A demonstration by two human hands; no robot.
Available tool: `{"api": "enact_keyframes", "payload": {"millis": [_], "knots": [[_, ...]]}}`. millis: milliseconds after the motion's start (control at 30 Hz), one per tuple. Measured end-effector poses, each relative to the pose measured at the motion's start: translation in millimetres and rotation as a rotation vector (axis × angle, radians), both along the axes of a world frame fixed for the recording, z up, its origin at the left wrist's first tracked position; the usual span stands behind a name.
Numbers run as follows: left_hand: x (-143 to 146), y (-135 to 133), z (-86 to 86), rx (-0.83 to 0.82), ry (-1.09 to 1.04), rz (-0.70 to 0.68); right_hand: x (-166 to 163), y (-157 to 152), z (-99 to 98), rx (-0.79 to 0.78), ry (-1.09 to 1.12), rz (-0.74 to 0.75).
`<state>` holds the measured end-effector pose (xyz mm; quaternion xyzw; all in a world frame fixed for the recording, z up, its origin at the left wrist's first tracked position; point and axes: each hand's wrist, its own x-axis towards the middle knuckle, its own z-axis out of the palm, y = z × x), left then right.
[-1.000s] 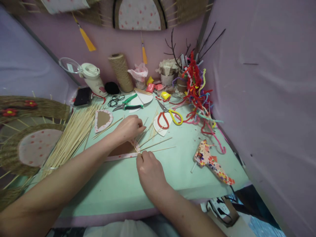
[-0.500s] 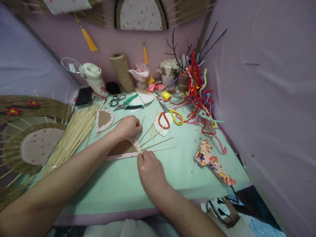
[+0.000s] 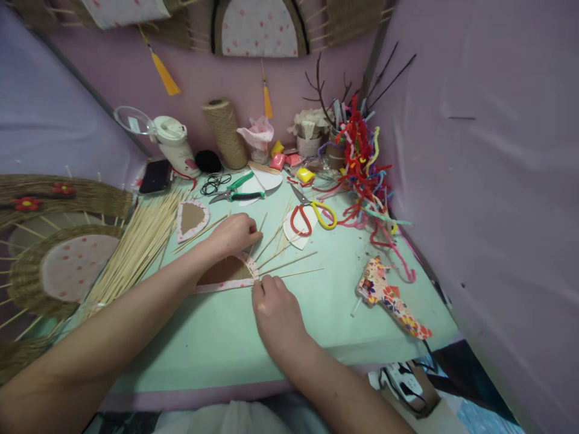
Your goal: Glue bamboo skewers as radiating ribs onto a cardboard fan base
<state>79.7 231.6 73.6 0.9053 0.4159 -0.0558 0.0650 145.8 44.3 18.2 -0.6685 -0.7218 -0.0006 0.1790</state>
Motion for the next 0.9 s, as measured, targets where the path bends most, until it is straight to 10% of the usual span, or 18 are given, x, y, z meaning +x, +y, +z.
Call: {"api": "enact_keyframes", "payload": {"millis": [333,900], "knots": [[-0.4,-16.6,9.5,-0.131,-0.246,-0.14,-0.5,0.8,-0.6,0.016,0.007,-0.01],[-26.2,5.1,18.5,-0.091,-0.074,0.049,-0.1,0.3,-3.5,0.049,-0.002,-0.01]]}}
